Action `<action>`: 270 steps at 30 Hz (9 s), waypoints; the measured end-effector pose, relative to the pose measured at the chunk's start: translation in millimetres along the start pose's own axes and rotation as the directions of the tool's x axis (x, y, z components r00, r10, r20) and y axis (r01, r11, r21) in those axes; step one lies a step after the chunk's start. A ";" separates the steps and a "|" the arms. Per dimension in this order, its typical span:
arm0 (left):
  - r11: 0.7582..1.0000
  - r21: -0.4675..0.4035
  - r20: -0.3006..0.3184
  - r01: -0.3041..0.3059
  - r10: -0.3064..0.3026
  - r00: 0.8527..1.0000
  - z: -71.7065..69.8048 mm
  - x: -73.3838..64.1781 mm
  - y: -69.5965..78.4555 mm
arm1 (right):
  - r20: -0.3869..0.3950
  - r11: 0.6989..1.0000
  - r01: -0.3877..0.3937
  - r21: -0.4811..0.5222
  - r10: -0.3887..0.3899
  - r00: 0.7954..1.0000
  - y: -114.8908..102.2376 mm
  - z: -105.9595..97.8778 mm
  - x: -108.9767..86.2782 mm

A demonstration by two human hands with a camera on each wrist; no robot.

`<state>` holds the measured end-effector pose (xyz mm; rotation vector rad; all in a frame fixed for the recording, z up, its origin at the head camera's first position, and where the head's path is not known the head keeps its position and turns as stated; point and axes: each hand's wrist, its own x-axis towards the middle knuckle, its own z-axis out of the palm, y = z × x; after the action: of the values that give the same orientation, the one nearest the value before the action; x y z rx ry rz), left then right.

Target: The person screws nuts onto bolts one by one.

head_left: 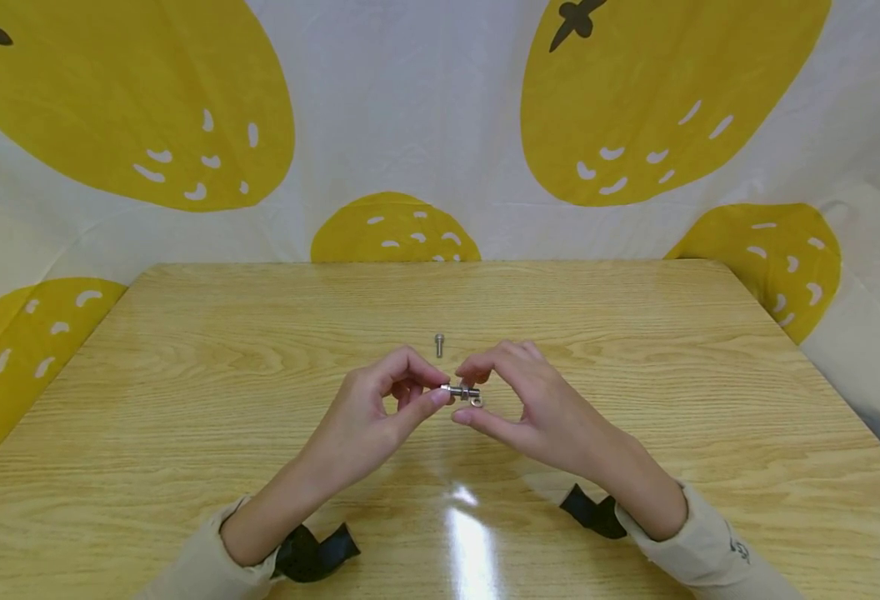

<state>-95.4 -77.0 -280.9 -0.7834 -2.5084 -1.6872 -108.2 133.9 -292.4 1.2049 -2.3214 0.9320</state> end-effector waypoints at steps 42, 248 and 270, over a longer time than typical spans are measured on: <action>1.000 0.010 0.001 -0.015 0.015 1.000 0.9 0.2 -0.8 | -0.007 1.000 -0.006 0.009 0.006 1.000 -1.6 -2.2 0.6; 0.999 0.001 0.008 -0.044 0.044 0.999 3.2 -0.3 -1.0 | -0.011 0.994 0.044 -0.101 -0.046 0.999 -4.6 0.6 3.3; 0.999 -0.001 0.005 -0.048 0.048 0.999 2.7 0.1 -1.2 | -0.010 0.994 0.079 -0.079 -0.080 0.997 -6.7 -0.8 4.1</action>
<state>-95.3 -75.0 -283.1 -0.8419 -2.4718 -1.6732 -105.1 129.3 -286.8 1.2455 -2.2602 0.8120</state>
